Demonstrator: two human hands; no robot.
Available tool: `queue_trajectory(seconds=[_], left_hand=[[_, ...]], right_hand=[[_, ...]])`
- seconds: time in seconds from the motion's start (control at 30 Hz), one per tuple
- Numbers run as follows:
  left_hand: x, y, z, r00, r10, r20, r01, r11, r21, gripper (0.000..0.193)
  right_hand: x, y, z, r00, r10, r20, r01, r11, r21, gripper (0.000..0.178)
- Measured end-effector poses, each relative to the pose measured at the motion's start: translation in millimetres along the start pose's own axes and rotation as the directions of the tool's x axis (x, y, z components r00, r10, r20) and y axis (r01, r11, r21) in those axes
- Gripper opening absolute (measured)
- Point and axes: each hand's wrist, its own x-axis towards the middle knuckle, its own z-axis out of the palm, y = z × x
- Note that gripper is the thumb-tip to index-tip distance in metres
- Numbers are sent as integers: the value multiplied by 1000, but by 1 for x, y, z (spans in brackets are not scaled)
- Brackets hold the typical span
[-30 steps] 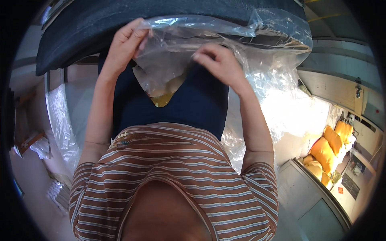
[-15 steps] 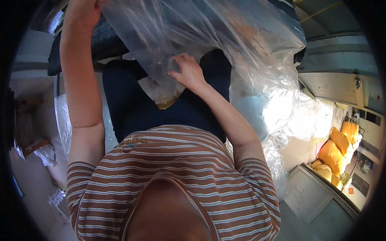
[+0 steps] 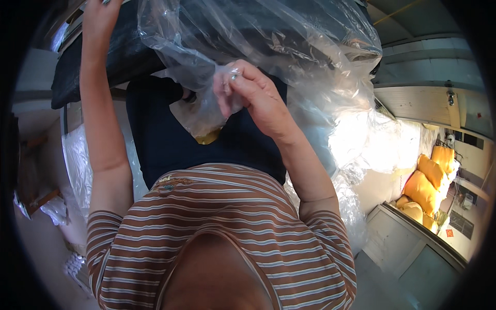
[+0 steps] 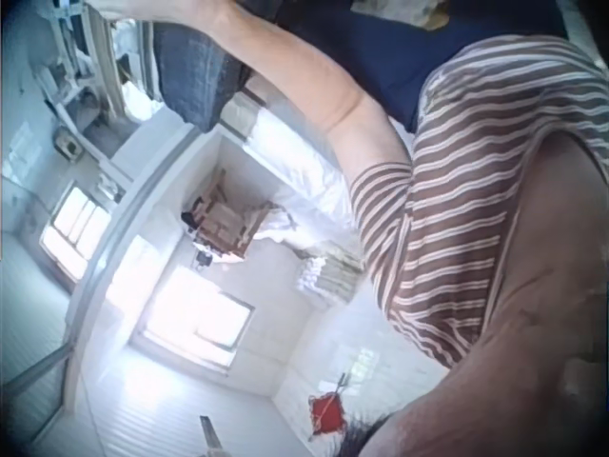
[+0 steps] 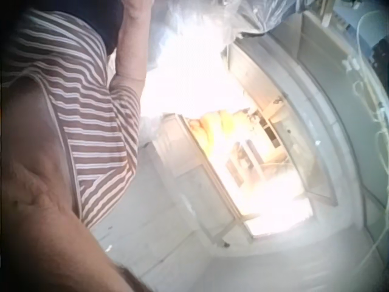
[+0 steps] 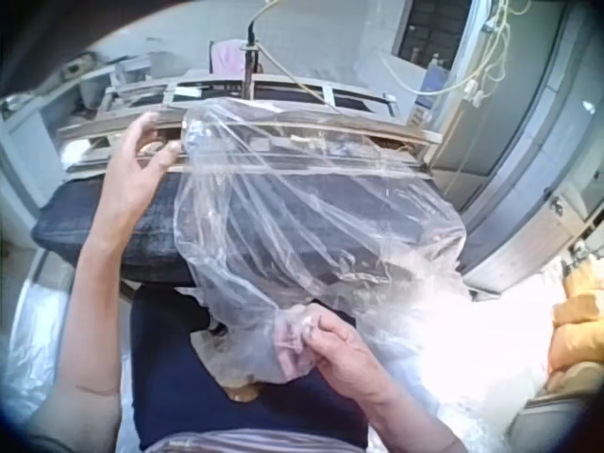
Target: The person wraps a large, dark-colored upholstered furniture piece with a clear plastic sheet. They repeatedly pull, smooth, and fold the plastic over the object's surface to ensure full coverage. The task involves handling the plastic sheet and the furniture piece by hand.
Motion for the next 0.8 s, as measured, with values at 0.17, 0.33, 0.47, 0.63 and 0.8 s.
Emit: queue_trajectory(seconds=[0.17, 0.33, 0.47, 0.63, 0.8], left_hand=[[-131, 30, -24, 887, -138, 441, 117, 990, 73, 9], [-174, 33, 10, 778, -226, 586, 384, 909, -160, 15], [-179, 43, 4, 624, -425, 656, 647, 752, -128, 14], [-186, 36, 1, 685, -470, 557, 699, 640, -319, 8], [-134, 34, -76, 874, -418, 247, 485, 782, -393, 15]], right_hand=[[-5, -11, -3, 999, -29, 45, 24, 995, 95, 28], [-11, -11, -1, 994, 72, 86, -71, 997, -18, 48], [-15, -14, -7, 998, 13, -57, -25, 976, -218, 49], [-9, -22, -13, 992, -49, 117, 86, 935, -343, 23], [23, -48, -100, 863, -460, -210, 47, 487, -872, 16]])
